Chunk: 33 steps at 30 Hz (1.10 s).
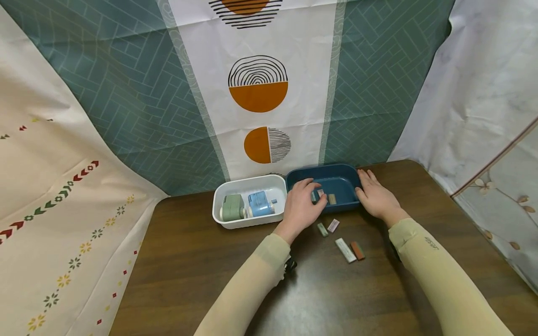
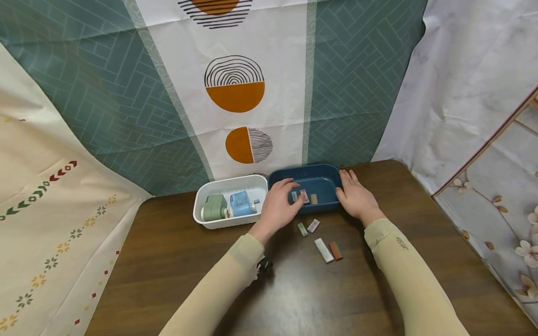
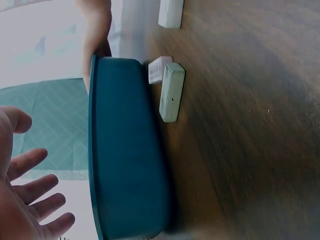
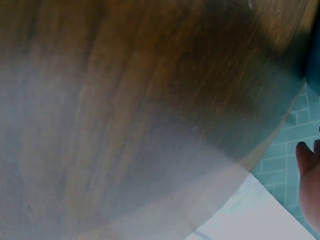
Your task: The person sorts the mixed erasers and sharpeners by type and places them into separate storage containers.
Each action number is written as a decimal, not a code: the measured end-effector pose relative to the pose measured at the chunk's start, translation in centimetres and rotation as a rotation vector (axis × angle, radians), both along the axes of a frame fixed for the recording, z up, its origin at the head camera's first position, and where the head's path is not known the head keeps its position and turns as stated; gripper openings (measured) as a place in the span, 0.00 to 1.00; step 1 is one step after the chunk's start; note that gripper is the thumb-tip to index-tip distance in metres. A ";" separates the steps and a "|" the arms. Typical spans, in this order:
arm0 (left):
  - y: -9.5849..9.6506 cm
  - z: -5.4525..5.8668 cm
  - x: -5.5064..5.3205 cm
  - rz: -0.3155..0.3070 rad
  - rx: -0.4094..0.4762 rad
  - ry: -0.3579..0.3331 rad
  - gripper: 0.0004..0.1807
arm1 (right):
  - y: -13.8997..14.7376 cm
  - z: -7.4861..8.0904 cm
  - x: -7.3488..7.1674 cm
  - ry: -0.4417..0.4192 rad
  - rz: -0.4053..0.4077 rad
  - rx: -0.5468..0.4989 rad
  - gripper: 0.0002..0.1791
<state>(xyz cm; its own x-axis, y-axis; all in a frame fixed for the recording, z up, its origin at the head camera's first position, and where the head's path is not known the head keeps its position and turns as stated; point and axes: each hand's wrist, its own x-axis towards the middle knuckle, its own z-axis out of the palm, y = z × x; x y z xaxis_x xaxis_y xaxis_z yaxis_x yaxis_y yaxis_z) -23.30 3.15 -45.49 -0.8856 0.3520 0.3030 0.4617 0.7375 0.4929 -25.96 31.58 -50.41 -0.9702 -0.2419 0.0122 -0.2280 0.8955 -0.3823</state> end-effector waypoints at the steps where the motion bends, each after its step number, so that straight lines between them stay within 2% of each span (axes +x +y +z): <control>1: 0.0 0.0 0.1 -0.003 0.001 0.004 0.19 | 0.0 0.0 0.0 -0.001 0.000 0.001 0.39; 7: -0.4 -0.1 0.6 -0.013 0.024 0.045 0.17 | -0.1 0.1 0.0 -0.003 -0.002 0.001 0.39; 12: -0.7 -0.4 0.9 -0.007 0.040 0.050 0.17 | -0.1 0.1 0.0 0.007 -0.001 0.004 0.39; 17: -1.0 -0.5 1.2 -0.001 0.037 0.044 0.18 | -0.1 0.0 0.0 0.021 0.000 0.003 0.39; 26: -1.6 -0.6 1.9 -0.007 0.042 0.047 0.16 | 0.0 0.0 0.1 -0.007 0.003 0.008 0.39; 33: -2.0 -0.8 2.7 -0.029 0.045 0.008 0.17 | -0.1 0.0 0.1 -0.012 0.003 0.004 0.39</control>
